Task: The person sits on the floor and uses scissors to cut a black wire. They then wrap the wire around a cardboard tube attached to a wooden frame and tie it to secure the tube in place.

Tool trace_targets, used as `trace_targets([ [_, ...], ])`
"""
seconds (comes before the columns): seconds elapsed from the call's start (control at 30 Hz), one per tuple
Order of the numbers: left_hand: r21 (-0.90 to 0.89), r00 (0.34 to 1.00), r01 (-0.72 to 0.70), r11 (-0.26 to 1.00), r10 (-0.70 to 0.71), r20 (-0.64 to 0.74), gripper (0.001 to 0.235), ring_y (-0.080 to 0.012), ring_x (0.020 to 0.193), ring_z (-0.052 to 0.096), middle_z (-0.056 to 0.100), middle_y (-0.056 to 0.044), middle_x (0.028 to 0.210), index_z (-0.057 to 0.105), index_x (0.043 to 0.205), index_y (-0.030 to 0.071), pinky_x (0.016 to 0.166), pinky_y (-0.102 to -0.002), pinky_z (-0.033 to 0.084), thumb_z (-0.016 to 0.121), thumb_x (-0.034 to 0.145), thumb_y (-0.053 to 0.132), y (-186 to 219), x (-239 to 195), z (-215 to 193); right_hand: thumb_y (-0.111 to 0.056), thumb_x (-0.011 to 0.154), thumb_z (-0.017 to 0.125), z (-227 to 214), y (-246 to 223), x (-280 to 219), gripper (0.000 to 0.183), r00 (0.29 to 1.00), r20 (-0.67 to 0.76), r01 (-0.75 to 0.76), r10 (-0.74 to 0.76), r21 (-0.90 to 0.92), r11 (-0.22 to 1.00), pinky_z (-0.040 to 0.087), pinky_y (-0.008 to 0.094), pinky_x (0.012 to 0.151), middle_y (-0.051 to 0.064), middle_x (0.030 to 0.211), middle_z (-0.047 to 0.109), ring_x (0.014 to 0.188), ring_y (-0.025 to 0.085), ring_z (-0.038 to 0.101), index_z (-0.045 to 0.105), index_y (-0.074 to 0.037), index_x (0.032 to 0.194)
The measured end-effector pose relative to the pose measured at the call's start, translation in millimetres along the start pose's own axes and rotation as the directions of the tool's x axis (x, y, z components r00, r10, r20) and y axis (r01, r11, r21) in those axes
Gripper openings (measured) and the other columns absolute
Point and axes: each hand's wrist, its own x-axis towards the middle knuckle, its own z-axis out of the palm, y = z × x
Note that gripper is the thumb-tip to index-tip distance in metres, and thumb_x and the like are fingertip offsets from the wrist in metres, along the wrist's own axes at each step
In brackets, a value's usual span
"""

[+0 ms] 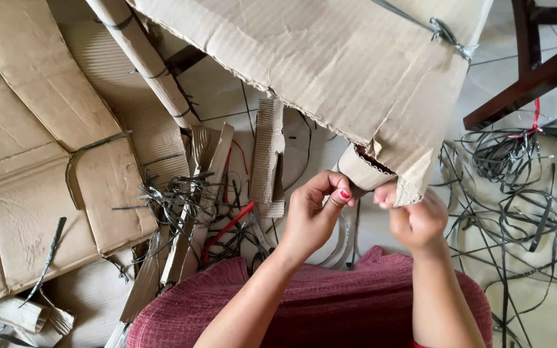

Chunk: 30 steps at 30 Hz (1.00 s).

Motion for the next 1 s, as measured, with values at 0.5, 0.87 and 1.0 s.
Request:
trace_targets([
  [0.5, 0.242, 0.862, -0.482, 0.842, 0.505, -0.044, 0.014, -0.0243, 0.08, 0.065, 0.069, -0.006, 0.085, 0.063, 0.084, 0.009, 0.076, -0.034, 0.055, 0.066, 0.098, 0.011, -4, -4, 13, -0.005, 0.096, 0.072, 10, -28, -10, 0.02, 0.92, -0.057, -0.357, 0.387, 0.283, 0.89, 0.052, 0.029, 0.06, 0.017, 0.078, 0.072, 0.066, 0.02, 0.066, 0.059, -0.002, 0.081],
  [0.87, 0.514, 0.767, -0.611, 0.602, 0.61, 0.198, 0.008, -0.0221, 0.071, 0.069, 0.067, 0.0, 0.08, 0.066, 0.088, 0.012, 0.072, -0.033, 0.059, 0.07, 0.095, 0.013, 18, 14, 3, -0.003, 0.088, 0.081, 4, -24, -10, 0.016, 0.988, -0.133, -0.084, 0.08, -0.02, 0.996, 0.058, 0.036, 0.065, 0.015, 0.085, 0.073, 0.073, 0.03, 0.073, 0.07, -0.004, 0.077],
  [1.0, 0.569, 0.72, -0.654, 0.499, 0.642, 0.264, 0.011, -0.0231, 0.067, 0.067, 0.066, -0.001, 0.08, 0.06, 0.091, 0.01, 0.077, -0.035, 0.06, 0.071, 0.095, 0.007, 31, 15, 2, -0.007, 0.087, 0.083, 7, -36, 9, 0.017, 0.992, -0.125, -0.014, 0.004, -0.083, 0.996, 0.06, 0.036, 0.069, 0.013, 0.091, 0.075, 0.08, 0.027, 0.075, 0.072, -0.006, 0.074],
])
